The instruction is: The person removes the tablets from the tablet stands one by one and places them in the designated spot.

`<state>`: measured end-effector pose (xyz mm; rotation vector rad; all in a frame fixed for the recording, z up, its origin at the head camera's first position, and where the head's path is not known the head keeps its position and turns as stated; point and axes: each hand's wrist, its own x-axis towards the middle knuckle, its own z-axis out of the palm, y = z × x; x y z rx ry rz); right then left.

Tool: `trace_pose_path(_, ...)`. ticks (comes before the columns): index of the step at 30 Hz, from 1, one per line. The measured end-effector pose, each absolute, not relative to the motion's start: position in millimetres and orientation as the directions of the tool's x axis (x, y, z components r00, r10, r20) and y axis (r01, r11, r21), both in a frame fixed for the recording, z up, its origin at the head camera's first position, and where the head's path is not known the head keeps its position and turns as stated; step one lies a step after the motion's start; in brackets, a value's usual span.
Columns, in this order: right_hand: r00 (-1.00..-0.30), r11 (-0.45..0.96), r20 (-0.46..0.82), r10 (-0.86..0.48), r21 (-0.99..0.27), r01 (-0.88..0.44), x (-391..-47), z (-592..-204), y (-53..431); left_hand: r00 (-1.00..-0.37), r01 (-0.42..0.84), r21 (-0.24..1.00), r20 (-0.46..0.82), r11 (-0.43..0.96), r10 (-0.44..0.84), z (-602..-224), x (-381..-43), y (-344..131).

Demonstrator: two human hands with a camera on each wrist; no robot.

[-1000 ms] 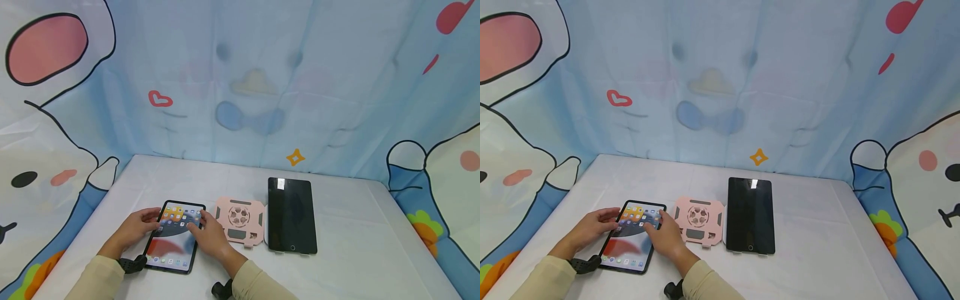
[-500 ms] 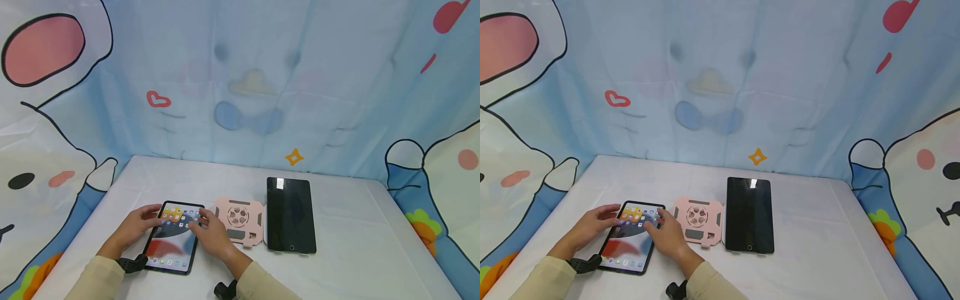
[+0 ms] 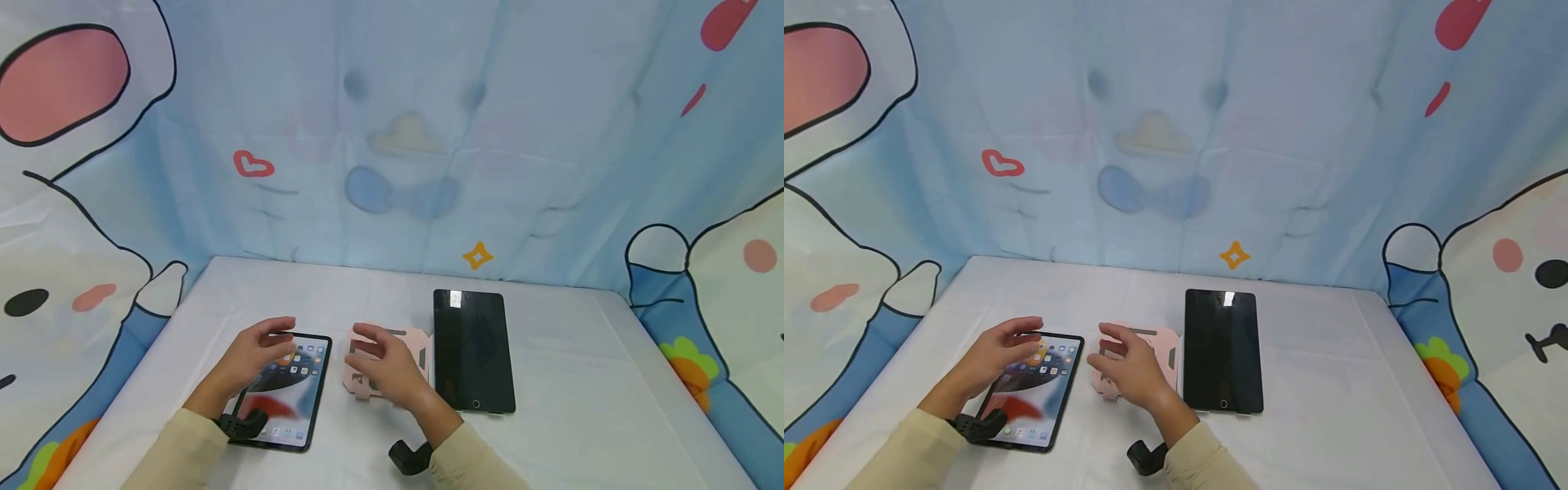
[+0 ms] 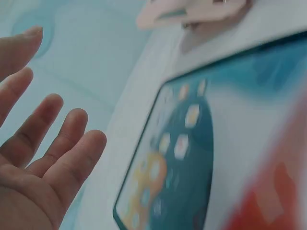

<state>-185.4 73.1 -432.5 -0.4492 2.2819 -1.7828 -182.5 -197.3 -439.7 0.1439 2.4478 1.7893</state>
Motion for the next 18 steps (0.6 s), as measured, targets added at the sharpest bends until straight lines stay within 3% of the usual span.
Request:
trace_pose_path(6,-0.941,0.202,0.096,-0.324,-0.965,-0.168,-186.9,-425.1,103.8,-0.986,0.033,0.959,-0.015,0.281,0.166,-432.2,-188.0,-174.4)
trace_pose_path(18,-0.975,0.331,0.153,-0.163,-0.922,-0.2,-178.2,-424.2,173.8,-0.974,0.065,0.963,0.005,0.262,0.225,-421.8,-201.6,-122.6)
